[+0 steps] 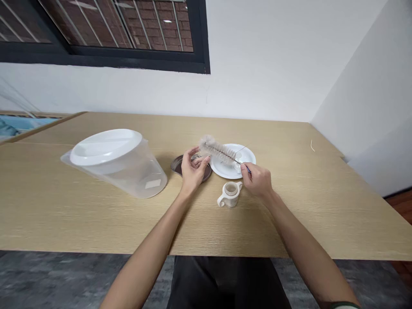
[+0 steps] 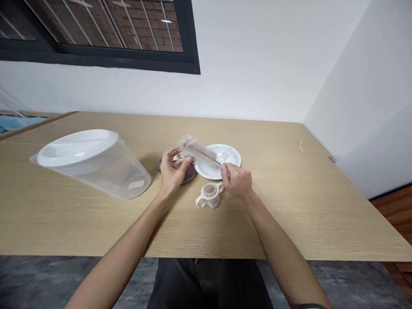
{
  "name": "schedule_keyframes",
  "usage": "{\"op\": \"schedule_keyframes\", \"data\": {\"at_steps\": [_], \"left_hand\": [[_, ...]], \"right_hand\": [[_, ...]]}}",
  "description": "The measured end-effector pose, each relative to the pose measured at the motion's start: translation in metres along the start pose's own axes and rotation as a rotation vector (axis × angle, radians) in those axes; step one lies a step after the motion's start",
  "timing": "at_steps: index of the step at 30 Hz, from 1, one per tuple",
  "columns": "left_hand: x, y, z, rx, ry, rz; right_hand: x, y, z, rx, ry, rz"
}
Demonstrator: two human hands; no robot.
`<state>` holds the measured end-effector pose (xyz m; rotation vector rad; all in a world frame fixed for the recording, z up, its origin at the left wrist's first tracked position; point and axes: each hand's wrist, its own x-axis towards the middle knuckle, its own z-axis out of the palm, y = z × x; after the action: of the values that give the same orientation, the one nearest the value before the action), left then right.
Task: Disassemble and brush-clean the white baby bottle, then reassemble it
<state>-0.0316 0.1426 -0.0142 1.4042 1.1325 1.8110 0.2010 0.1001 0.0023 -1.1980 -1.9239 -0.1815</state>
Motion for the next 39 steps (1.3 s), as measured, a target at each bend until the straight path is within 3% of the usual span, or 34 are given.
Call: {"op": "schedule_keyframes", "data": {"at_steps": [31,39], "left_hand": [[0.0009,-0.0037,0.0005,0.013,0.035,-0.007],[0.0003,0.0007,0.0019,0.004,0.026,-0.007]], "right_hand": [[-0.0003,-0.0038,-0.0005,-0.009,0.002,0.005],[-0.0007,-0.0015,0.0011,-0.046,0.023,0.065]]}}
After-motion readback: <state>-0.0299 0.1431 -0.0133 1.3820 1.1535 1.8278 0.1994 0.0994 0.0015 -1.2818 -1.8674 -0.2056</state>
